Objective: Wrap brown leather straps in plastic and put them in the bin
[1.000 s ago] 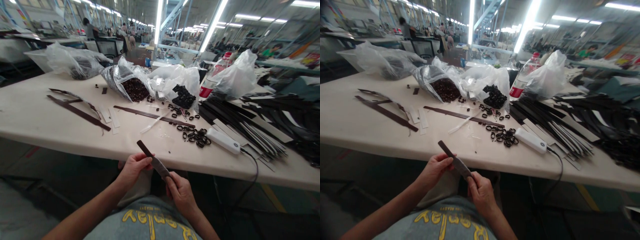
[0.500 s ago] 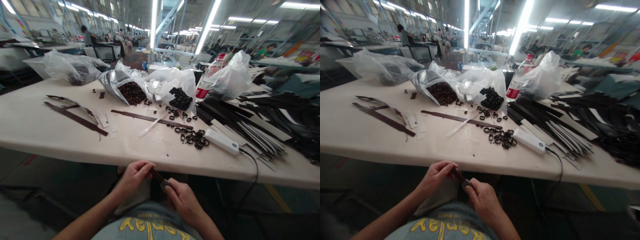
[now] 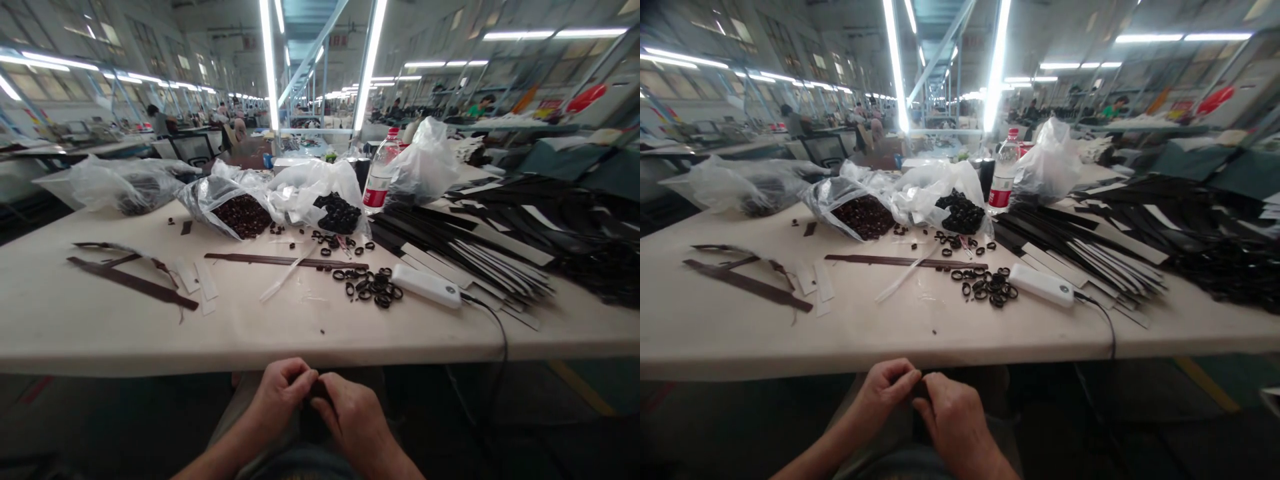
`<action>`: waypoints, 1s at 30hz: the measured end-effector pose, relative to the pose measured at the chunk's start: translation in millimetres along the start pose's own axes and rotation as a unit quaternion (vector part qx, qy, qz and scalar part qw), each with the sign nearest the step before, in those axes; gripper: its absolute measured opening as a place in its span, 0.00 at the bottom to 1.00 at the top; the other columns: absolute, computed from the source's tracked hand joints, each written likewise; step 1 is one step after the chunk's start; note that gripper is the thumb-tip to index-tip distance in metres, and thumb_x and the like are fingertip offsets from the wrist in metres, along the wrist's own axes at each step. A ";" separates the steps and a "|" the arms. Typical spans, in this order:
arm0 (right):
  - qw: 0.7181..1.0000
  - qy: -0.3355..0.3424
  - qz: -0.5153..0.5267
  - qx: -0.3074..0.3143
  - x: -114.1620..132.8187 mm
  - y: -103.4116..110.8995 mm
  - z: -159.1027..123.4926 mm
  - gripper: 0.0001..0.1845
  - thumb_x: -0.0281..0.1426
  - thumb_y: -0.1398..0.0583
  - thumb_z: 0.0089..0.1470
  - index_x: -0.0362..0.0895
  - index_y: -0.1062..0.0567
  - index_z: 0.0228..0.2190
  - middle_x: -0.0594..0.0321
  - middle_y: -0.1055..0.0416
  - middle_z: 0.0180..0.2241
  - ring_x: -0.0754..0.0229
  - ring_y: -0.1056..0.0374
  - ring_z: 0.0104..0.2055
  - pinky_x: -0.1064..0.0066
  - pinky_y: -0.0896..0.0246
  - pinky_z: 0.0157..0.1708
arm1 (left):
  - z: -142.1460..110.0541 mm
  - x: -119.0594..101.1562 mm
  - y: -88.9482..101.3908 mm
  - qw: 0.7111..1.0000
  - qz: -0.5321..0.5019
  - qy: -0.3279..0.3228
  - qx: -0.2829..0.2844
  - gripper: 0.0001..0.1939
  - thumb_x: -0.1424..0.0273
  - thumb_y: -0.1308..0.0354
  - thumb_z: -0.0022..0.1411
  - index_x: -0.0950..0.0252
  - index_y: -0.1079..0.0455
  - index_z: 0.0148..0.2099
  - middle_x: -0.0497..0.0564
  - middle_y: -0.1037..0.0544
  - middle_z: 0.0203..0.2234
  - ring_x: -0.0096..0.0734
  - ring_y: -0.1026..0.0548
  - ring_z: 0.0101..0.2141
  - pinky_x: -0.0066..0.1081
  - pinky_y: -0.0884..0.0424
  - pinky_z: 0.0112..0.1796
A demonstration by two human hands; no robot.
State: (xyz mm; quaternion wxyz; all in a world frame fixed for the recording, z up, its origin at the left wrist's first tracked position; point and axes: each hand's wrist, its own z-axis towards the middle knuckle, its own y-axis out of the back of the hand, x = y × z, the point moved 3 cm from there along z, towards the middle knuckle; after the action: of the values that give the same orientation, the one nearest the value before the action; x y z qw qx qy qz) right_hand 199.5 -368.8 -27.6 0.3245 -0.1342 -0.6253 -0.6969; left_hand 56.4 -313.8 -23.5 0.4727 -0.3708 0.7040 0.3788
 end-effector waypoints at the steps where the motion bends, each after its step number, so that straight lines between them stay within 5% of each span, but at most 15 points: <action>1: 1.000 0.013 -0.012 -0.017 -1.0 -2.0 -0.9 0.08 0.32 0.46 0.65 0.44 0.29 0.34 0.62 0.25 0.30 0.57 0.28 0.30 0.70 0.47 0.30 | 1.9 1.9 0.0 1.000 -0.012 0.011 0.006 0.19 0.56 0.43 0.57 0.66 0.34 0.23 0.44 0.36 0.16 0.25 0.41 0.20 0.27 0.45 0.23; 7: 0.995 0.021 -0.064 -0.067 -4.8 -5.7 -3.3 0.14 0.33 0.50 0.68 0.45 0.32 0.31 0.63 0.27 0.25 0.58 0.29 0.25 0.68 0.52 0.26 | 10.8 5.2 -1.8 0.997 -0.055 0.047 0.031 0.25 0.48 0.39 0.54 0.66 0.35 0.23 0.44 0.36 0.14 0.23 0.41 0.18 0.26 0.46 0.22; 14: 0.998 0.011 -0.054 0.008 -8.5 7.5 5.9 0.13 0.32 0.49 0.68 0.43 0.31 0.31 0.59 0.25 0.27 0.57 0.27 0.28 0.67 0.53 0.26 | 18.7 -6.2 -9.7 0.992 -0.061 0.076 0.074 0.27 0.46 0.37 0.51 0.66 0.36 0.23 0.43 0.35 0.14 0.21 0.41 0.17 0.25 0.46 0.20; 17: 0.999 -0.003 -0.029 0.021 -13.8 13.2 7.3 0.16 0.33 0.52 0.69 0.43 0.30 0.32 0.59 0.24 0.28 0.58 0.27 0.29 0.68 0.51 0.27 | 31.9 -20.0 -6.7 0.988 -0.014 0.067 0.139 0.25 0.48 0.39 0.55 0.66 0.33 0.24 0.45 0.32 0.15 0.23 0.38 0.18 0.25 0.43 0.21; 20: 0.999 -0.025 0.005 0.021 -19.2 14.1 3.9 0.18 0.34 0.54 0.69 0.44 0.30 0.33 0.60 0.24 0.28 0.59 0.27 0.29 0.68 0.50 0.28 | 67.7 -47.9 7.5 0.986 0.078 -0.033 0.140 0.22 0.53 0.43 0.62 0.67 0.28 0.27 0.48 0.28 0.19 0.26 0.33 0.21 0.26 0.37 0.24; 22: 0.998 -0.043 0.033 0.025 -21.4 12.3 -0.3 0.18 0.34 0.55 0.70 0.44 0.30 0.32 0.60 0.24 0.28 0.59 0.27 0.29 0.69 0.49 0.29 | 102.9 -71.5 20.5 0.973 0.179 -0.137 0.056 0.17 0.58 0.44 0.64 0.66 0.24 0.35 0.50 0.25 0.25 0.28 0.29 0.24 0.27 0.33 0.28; 24: 0.996 -0.055 0.057 0.030 -22.2 10.2 -4.8 0.19 0.34 0.55 0.70 0.45 0.30 0.32 0.60 0.24 0.29 0.58 0.27 0.30 0.69 0.49 0.29 | 139.8 -90.7 27.5 0.922 0.324 -0.213 -0.024 0.13 0.64 0.43 0.65 0.64 0.22 0.45 0.52 0.22 0.33 0.30 0.27 0.29 0.29 0.32 0.35; 27: 0.995 -0.060 0.073 0.025 -23.3 8.2 -10.7 0.19 0.35 0.56 0.70 0.45 0.30 0.33 0.60 0.25 0.28 0.58 0.27 0.31 0.69 0.48 0.29 | 188.2 -101.1 22.5 0.856 0.460 -0.231 -0.045 0.14 0.70 0.42 0.64 0.61 0.23 0.51 0.54 0.22 0.41 0.35 0.24 0.36 0.31 0.32 0.42; 30: 0.996 -0.050 0.073 0.000 -28.3 8.5 -15.1 0.21 0.37 0.59 0.70 0.46 0.31 0.33 0.60 0.25 0.28 0.58 0.27 0.30 0.69 0.46 0.29 | 218.2 -100.3 12.0 0.852 0.472 -0.222 -0.038 0.10 0.74 0.41 0.61 0.64 0.20 0.42 0.56 0.21 0.39 0.39 0.24 0.39 0.33 0.32 0.43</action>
State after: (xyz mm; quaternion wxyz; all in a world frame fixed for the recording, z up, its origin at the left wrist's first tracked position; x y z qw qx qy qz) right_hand 229.4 -375.2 -40.4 0.3431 -0.2140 -0.6295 -0.6635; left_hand 157.7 -99.3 15.6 0.3663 0.0827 0.6558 0.6549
